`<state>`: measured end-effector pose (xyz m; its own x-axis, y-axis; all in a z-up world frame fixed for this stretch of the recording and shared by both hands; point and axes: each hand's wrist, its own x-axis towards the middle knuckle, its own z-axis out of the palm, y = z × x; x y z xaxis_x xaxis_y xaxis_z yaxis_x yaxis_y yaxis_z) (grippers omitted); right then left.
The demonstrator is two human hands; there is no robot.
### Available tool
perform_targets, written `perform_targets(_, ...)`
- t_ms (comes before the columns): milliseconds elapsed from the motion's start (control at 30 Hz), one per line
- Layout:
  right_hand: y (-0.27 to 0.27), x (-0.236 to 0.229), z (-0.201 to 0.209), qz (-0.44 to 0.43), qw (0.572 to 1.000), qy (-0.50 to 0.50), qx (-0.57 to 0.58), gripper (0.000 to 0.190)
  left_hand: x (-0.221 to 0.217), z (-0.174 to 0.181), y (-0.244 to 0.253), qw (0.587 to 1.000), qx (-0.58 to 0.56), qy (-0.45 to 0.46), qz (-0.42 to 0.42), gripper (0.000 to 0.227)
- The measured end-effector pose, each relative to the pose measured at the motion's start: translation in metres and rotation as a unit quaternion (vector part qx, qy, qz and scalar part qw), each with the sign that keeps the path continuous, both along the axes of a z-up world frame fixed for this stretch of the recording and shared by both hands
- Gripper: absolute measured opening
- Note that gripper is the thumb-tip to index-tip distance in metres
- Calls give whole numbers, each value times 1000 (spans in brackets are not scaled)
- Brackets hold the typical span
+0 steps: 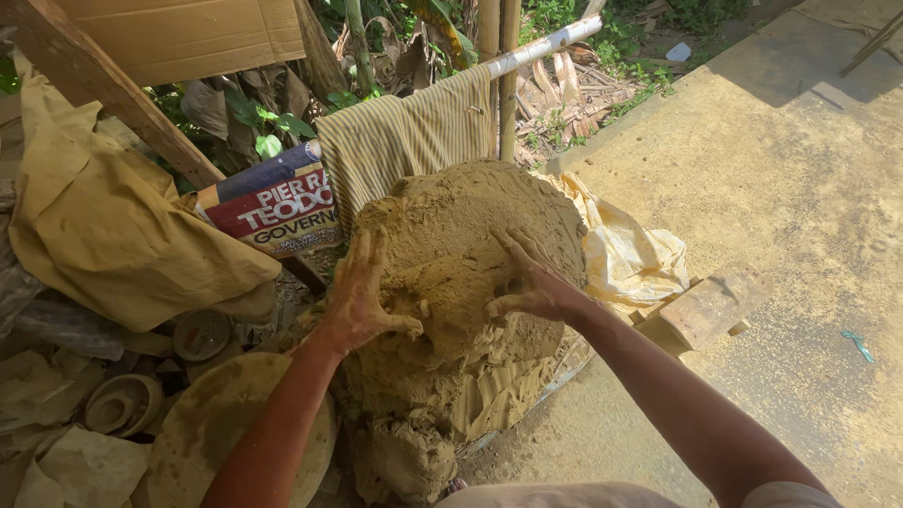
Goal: The person prepares a large mass of clay by repeatedly pushing, kneading, and turning it by hand on a low outdoor work surface.
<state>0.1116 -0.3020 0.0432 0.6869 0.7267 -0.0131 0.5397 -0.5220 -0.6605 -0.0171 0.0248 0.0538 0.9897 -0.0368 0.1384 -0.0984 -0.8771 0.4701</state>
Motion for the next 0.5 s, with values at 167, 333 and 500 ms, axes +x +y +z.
perform_targets(167, -1, -24, -12, 41, 983, -79, -159, 155, 1, -57, -54, 988, 97, -64, -105, 144)
perform_targets(333, 6, -39, -38, 21, 979, -198, -47, 144, -11, -63, -76, 981, 86, -155, -80, 137)
perform_targets(500, 33, 13, -70, 11, 962, -273, -4, 114, 36, -75, -73, 987, 77, -133, -34, 121)
